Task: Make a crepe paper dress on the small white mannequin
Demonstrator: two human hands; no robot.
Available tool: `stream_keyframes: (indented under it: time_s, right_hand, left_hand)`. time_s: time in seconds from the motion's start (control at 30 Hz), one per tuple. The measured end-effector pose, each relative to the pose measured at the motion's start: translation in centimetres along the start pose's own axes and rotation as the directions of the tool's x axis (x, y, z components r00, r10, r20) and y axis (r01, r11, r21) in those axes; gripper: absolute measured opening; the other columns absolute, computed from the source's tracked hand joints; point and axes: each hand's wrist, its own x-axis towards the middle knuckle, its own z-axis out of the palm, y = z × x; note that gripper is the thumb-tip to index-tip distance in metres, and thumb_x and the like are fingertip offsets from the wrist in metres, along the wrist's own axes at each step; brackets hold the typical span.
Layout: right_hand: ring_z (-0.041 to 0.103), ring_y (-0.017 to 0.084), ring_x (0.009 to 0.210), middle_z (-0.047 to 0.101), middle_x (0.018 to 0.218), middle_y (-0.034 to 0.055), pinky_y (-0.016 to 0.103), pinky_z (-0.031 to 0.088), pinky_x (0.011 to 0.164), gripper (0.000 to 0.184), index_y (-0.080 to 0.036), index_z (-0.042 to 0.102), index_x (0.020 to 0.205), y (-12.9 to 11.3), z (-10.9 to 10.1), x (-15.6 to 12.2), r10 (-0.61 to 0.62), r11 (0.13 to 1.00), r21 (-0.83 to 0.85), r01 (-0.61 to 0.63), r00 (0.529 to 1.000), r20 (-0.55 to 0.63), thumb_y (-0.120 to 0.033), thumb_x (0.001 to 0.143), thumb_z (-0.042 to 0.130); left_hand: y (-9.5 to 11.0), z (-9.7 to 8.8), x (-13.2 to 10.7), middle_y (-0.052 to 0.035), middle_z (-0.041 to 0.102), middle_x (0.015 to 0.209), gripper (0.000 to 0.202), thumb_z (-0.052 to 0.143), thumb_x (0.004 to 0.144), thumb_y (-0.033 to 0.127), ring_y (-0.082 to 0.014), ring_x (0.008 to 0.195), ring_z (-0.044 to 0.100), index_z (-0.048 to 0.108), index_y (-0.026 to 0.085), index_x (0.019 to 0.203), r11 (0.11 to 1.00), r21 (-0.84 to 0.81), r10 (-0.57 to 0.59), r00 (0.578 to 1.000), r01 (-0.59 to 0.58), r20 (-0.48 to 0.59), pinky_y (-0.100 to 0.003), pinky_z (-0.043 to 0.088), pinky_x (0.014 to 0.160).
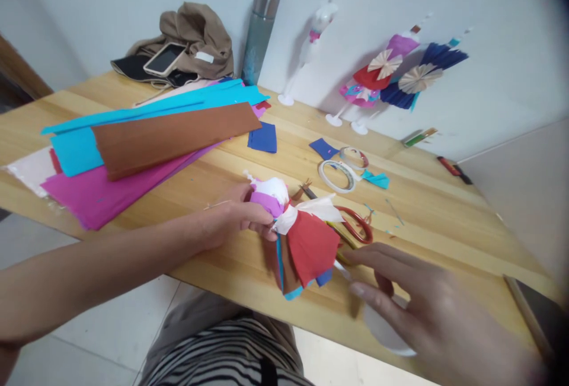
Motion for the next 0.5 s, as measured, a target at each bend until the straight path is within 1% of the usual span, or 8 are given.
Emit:
stream_keyframes:
  time_s: [0.07, 0.13, 0.17, 0.23, 0.27, 0.33, 0.43, 0.5]
  right_hand:
    - [0.072, 0.020, 0.058, 0.076, 0.085, 0.0066, 0.025, 0.056, 0.043, 0.021, -0.024, 0.066, 0.103, 0.1, 0.6, -0.4, 0.004, 1.000, -0.030, -0.003, 0.999, 0.035, -0.010, 0.089, 0.058]
    - [0.073, 0.021, 0.061, 0.073, 0.082, 0.0053, 0.026, 0.054, 0.045, 0.014, -0.023, 0.065, 0.096, 0.3, 1.3, -0.5, 0.004, 0.996, -0.085, 0.000, 0.999, 0.047, -0.013, 0.091, 0.058]
    - [0.071, 0.020, 0.058, 0.071, 0.077, 0.0042, 0.026, 0.052, 0.044, 0.012, -0.022, 0.064, 0.089, 0.4, 1.7, -0.4, 0.010, 0.994, -0.109, -0.006, 0.999, 0.036, -0.015, 0.092, 0.056]
    - [0.066, 0.018, 0.053, 0.067, 0.070, 0.0030, 0.025, 0.048, 0.044, 0.020, -0.021, 0.060, 0.077, 0.9, 2.4, -0.2, 0.036, 0.994, -0.107, -0.033, 0.999, 0.026, -0.015, 0.095, 0.052]
    - [0.065, 0.017, 0.052, 0.066, 0.068, 0.0030, 0.025, 0.047, 0.045, 0.024, -0.021, 0.059, 0.074, 1.1, 2.6, 0.0, 0.046, 0.996, -0.080, -0.045, 0.999, 0.010, -0.015, 0.095, 0.051]
    - [0.064, 0.017, 0.053, 0.066, 0.066, 0.0037, 0.026, 0.047, 0.047, 0.024, -0.021, 0.061, 0.075, 1.5, 2.6, 0.7, 0.042, 0.999, 0.022, -0.041, 0.998, -0.036, -0.018, 0.096, 0.051]
    - [0.060, 0.017, 0.052, 0.063, 0.061, 0.0033, 0.026, 0.045, 0.047, 0.029, -0.021, 0.062, 0.073, 1.9, 1.8, 1.9, 0.023, 0.979, 0.205, -0.001, 0.995, -0.101, -0.029, 0.098, 0.050]
    - [0.054, 0.015, 0.049, 0.058, 0.057, 0.0017, 0.025, 0.042, 0.046, 0.035, -0.020, 0.058, 0.067, 2.0, 1.2, 2.6, 0.062, 0.952, 0.304, -0.027, 0.993, -0.105, -0.036, 0.097, 0.050]
  left_hand:
    - [0.1, 0.2, 0.0, -0.0042, 0.066, 0.073, 0.033, 0.075, 0.054, 0.022, -0.0154, 0.065, 0.062, 0.067, 0.012, 0.085, 1.000, -0.010, 0.015, 0.999, -0.016, -0.031, -0.027, 0.053, 0.061]
    - [0.3, 0.6, -0.1, -0.0041, 0.067, 0.077, 0.037, 0.078, 0.055, 0.024, -0.0154, 0.068, 0.062, 0.068, 0.013, 0.090, 1.000, 0.001, 0.024, 0.999, -0.024, -0.048, -0.026, 0.053, 0.062]
    - [0.5, 0.8, -0.2, -0.0042, 0.067, 0.079, 0.037, 0.078, 0.057, 0.025, -0.0149, 0.070, 0.061, 0.068, 0.013, 0.091, 0.999, 0.023, 0.029, 0.998, -0.028, -0.048, -0.025, 0.053, 0.062]
    - [1.3, 1.3, -0.4, -0.0042, 0.066, 0.079, 0.034, 0.079, 0.062, 0.028, -0.0138, 0.070, 0.061, 0.068, 0.013, 0.090, 0.995, 0.084, 0.054, 0.998, -0.052, -0.028, -0.024, 0.053, 0.064]
    - [1.9, 1.6, -0.6, -0.0041, 0.066, 0.078, 0.033, 0.079, 0.064, 0.029, -0.0135, 0.070, 0.061, 0.069, 0.012, 0.090, 0.990, 0.114, 0.079, 0.997, -0.077, -0.010, -0.024, 0.053, 0.065]
    - [3.3, 2.1, -0.9, -0.0039, 0.066, 0.076, 0.033, 0.081, 0.066, 0.031, -0.0136, 0.070, 0.062, 0.069, 0.012, 0.090, 0.979, 0.159, 0.126, 0.991, -0.130, 0.034, -0.024, 0.054, 0.065]
    - [5.6, 2.6, -1.2, -0.0050, 0.067, 0.077, 0.032, 0.080, 0.071, 0.034, -0.0156, 0.073, 0.066, 0.070, 0.012, 0.092, 0.966, 0.177, 0.175, 0.980, -0.190, 0.099, -0.023, 0.055, 0.063]
    - [6.9, 3.0, -1.1, -0.0077, 0.070, 0.085, 0.035, 0.075, 0.076, 0.038, -0.0165, 0.072, 0.068, 0.071, 0.012, 0.099, 0.957, 0.182, 0.202, 0.969, -0.226, 0.139, -0.024, 0.055, 0.061]
